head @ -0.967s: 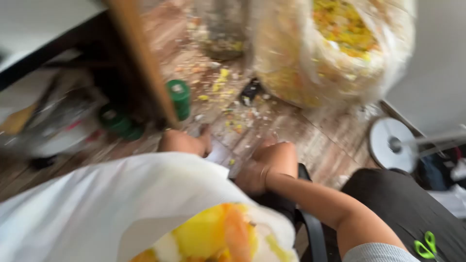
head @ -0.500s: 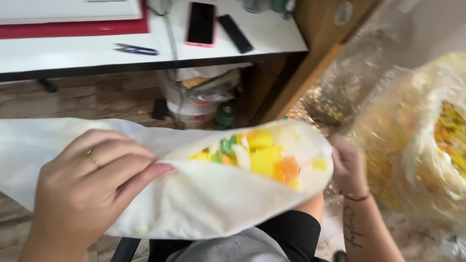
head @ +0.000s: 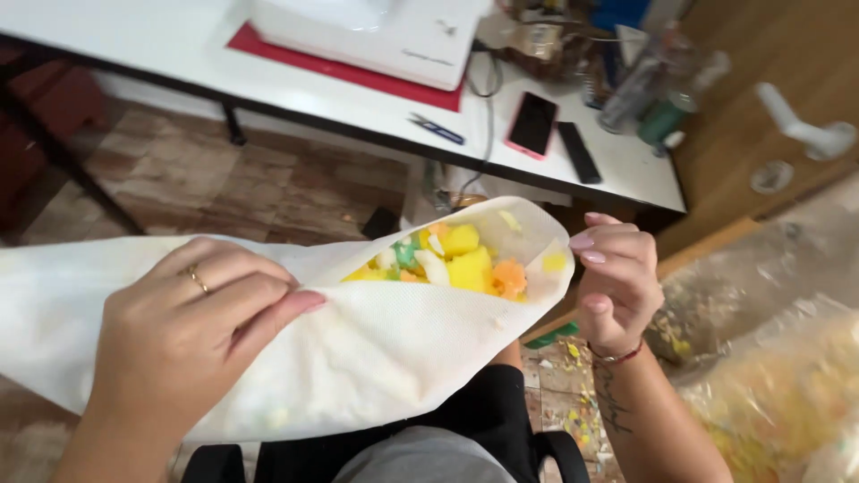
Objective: Pinning the edge of a fabric bag filled with foam stuffing to prepare it for sewing
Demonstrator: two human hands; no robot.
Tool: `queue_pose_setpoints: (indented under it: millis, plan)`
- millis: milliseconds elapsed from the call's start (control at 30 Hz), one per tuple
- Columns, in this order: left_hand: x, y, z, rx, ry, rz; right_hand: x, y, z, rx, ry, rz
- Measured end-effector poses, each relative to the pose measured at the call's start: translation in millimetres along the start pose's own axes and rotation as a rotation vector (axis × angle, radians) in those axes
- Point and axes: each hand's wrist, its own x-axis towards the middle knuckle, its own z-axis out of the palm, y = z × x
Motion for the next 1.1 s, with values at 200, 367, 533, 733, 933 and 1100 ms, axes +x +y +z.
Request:
queue_pose_setpoints:
  millis: [200,367,533,733,933,1100]
  plan:
    - [-18,-16,-16,0.077,-0.013,-0.159,62,-7,45,0.095,-0.385,-0.072]
    - [-18,-40,-32,0.065,-0.074,-0.299,124,-8,109,0.12,-0.814,-0.217]
    - [-12,-88,-35,0.063,-0.097,-0.378,149,28,161,0.262,-0.887,-0.052]
    - [-32,-164,-30,0.14,-0.239,-0.207,177,106,183,0.354,-1.0,0.096]
    - [-14,-201,-32,0.15,-0.208,-0.247,205,104,198,0.032,-1.478,-0.096]
    - [-17,-241,-29,0.143,-0.212,-0.068,229,69,242,-0.326,-1.94,0.179]
